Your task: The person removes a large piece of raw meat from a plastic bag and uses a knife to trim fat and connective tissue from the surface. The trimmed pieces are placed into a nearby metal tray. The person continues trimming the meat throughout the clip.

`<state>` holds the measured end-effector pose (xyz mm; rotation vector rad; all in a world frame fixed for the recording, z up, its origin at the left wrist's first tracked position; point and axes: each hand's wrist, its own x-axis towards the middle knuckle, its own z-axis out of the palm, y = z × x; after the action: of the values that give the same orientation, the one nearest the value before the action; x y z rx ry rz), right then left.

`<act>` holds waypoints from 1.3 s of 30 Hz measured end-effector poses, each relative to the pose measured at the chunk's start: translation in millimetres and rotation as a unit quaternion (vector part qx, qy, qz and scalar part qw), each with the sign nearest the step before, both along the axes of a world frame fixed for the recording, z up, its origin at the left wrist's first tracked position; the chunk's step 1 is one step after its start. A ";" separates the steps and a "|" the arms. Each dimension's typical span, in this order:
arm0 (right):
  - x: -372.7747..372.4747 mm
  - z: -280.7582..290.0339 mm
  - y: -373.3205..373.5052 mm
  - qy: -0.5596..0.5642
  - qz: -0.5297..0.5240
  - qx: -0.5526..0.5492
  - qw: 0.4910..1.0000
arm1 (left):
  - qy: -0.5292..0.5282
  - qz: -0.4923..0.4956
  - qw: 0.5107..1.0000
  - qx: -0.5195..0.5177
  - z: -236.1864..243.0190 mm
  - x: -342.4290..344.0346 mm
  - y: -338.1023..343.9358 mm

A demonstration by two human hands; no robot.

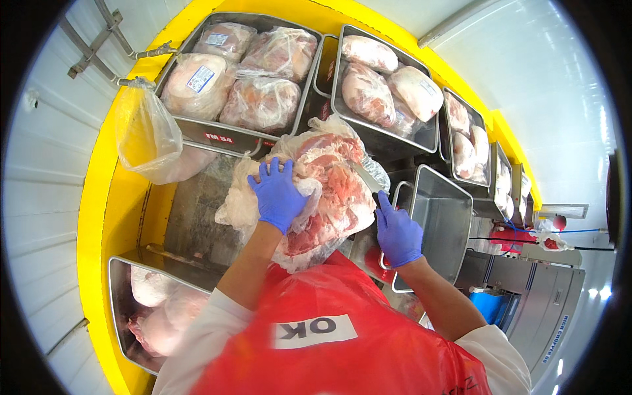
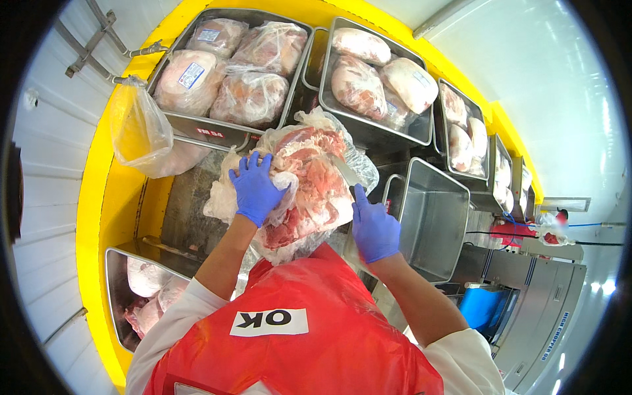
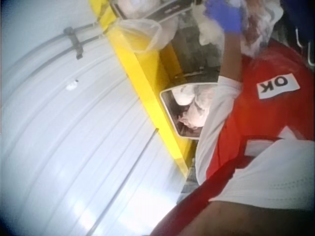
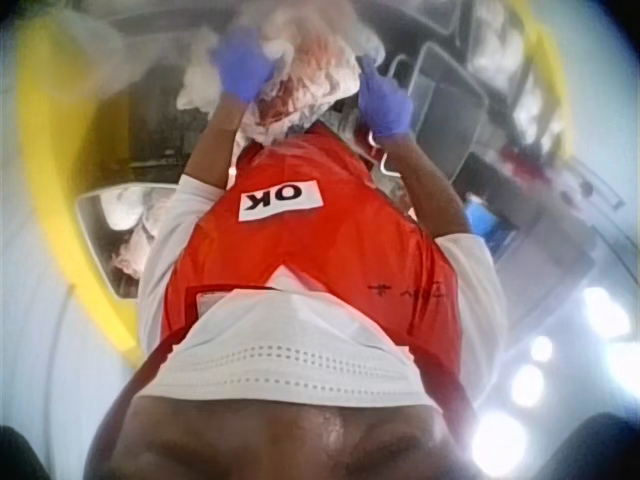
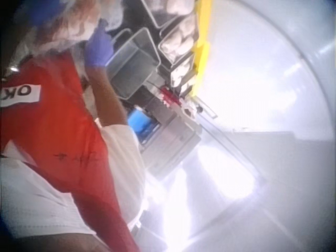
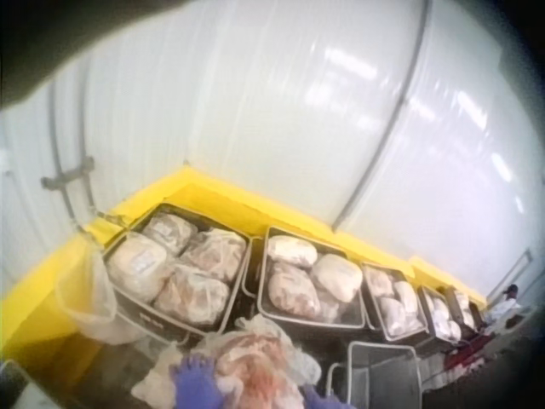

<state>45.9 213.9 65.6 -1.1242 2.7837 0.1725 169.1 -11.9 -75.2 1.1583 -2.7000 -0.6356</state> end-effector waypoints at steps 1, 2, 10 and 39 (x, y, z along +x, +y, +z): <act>2.6 -4.2 2.4 0.000 -0.008 0.000 1.000 | -0.003 -0.002 1.000 0.002 -0.5 -0.6 0.0; 5.2 -7.7 4.8 0.004 -0.013 0.003 1.000 | -0.006 -0.003 1.000 0.004 -1.3 -1.6 0.7; -5.7 24.2 -3.6 -0.027 0.031 0.048 0.998 | -0.023 0.000 1.000 0.009 9.4 -2.0 1.4; -7.2 34.9 62.1 -0.143 -0.043 -0.085 0.985 | -0.016 0.023 0.999 0.019 3.9 9.1 -5.3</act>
<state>38.8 276.1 100.5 -0.9703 2.6193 -0.2231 178.2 -17.2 -71.3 1.2461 -2.6897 -0.6697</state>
